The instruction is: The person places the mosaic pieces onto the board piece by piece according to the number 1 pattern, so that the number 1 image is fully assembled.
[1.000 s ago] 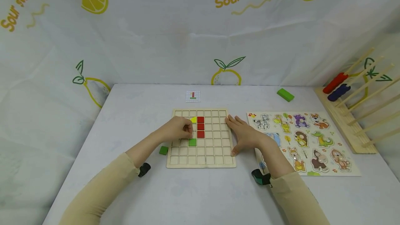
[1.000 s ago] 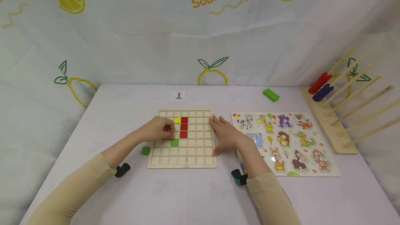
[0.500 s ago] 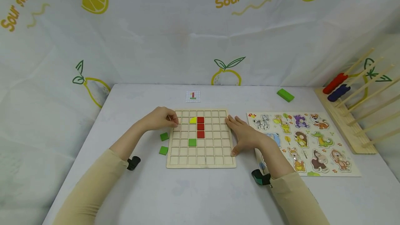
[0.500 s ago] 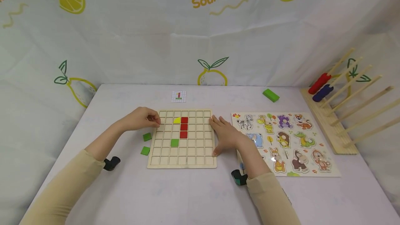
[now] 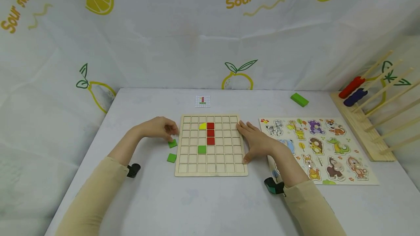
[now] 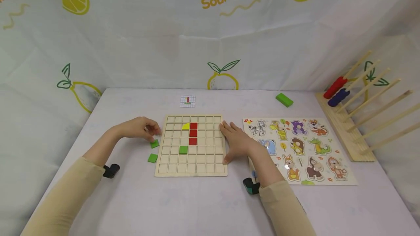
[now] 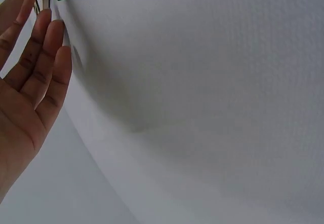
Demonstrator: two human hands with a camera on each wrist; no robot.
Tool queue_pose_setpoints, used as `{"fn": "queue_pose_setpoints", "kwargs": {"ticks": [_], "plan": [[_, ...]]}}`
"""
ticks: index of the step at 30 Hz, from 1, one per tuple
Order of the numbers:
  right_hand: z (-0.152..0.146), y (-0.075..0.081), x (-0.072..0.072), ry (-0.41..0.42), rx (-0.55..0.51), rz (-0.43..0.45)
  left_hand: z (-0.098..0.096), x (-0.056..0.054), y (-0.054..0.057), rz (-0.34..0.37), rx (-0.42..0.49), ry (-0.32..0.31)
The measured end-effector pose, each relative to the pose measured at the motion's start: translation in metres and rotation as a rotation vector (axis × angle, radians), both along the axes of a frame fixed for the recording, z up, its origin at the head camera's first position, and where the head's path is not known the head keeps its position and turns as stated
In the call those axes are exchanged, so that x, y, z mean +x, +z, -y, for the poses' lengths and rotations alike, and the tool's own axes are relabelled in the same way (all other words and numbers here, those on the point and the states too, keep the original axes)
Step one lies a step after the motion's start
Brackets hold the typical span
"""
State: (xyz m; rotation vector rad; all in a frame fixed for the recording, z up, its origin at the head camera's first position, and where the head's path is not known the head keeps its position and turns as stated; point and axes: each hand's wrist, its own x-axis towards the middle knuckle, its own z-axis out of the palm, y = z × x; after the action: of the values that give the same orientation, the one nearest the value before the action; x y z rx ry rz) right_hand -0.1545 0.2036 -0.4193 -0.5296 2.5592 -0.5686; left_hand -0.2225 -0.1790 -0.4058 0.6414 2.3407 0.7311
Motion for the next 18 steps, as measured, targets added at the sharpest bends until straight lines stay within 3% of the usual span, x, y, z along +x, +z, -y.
{"fn": "queue_pose_setpoints", "kwargs": {"ticks": [9, 18], "plan": [[0.0, -0.001, -0.001, 0.003, 0.002, -0.003, 0.015, -0.004, -0.007, 0.15, 0.063, -0.039], [-0.001, -0.002, -0.001, -0.002, -0.005, 0.008, 0.016, -0.005, -0.01, 0.149, 0.056, -0.055]]}}
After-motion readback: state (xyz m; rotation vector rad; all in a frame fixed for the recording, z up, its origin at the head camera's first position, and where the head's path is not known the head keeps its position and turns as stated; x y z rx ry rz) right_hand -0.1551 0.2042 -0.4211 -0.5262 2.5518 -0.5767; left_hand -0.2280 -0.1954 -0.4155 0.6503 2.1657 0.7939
